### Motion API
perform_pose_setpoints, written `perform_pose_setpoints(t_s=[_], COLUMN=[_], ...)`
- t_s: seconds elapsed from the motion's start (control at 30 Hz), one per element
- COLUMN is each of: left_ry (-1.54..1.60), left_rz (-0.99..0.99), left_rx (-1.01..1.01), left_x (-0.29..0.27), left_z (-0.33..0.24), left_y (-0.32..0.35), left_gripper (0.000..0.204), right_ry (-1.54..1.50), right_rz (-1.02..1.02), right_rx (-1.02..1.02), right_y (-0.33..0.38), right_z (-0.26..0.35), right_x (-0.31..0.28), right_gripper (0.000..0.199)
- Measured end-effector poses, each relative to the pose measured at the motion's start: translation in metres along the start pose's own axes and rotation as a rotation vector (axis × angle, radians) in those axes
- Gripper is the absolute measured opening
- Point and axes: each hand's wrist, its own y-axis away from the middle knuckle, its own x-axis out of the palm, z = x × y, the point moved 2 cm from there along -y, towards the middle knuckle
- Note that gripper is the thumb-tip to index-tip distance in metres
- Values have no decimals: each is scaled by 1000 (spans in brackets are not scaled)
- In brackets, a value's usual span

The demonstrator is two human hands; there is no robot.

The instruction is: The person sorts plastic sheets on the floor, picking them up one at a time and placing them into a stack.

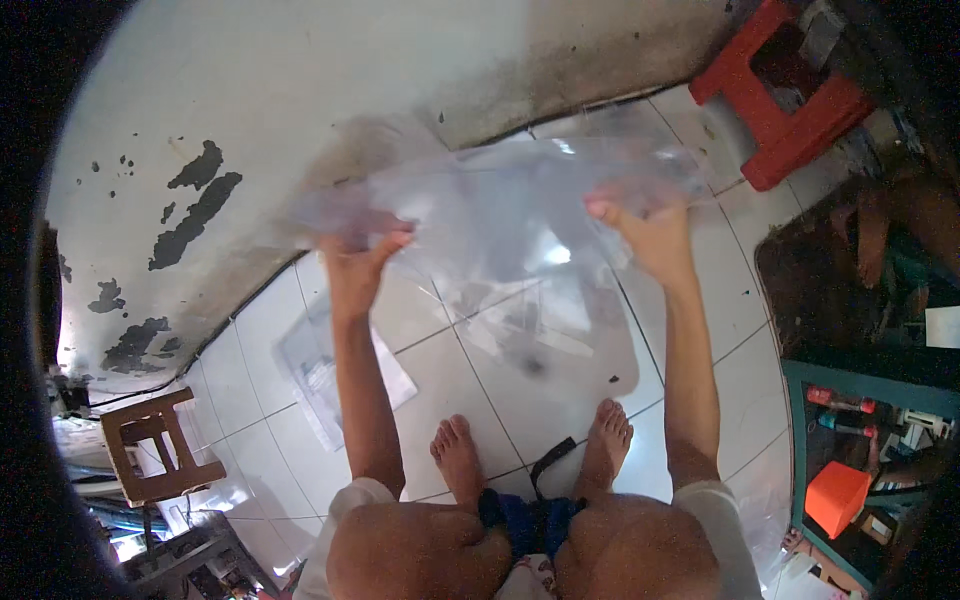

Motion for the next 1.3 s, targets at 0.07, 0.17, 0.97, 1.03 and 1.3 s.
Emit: perform_pose_setpoints(t_s=[0.07,0.17,0.97,1.03,1.3], left_ry=[122,237,163,-96,222], left_rz=[24,31,203,114,-71], left_rx=[-45,-158,-32,-23,-445], left_x=[-8,5,39,40,100], left_z=[-26,-11,-89,-32,110], left_y=[1,11,-7,17,97], left_gripper=[18,21,32,31,32], right_ry=[168,-213,-297,-331,47], right_rz=[62,-3,-201,-285,-23], right_rx=[-242,-17,-264,-218,64], right_y=[-2,10,-4,4,28], right_z=[12,-31,-20,-14,-121], right_x=[-4,1,-69,-55,-16], right_gripper=[26,31,56,51,33])
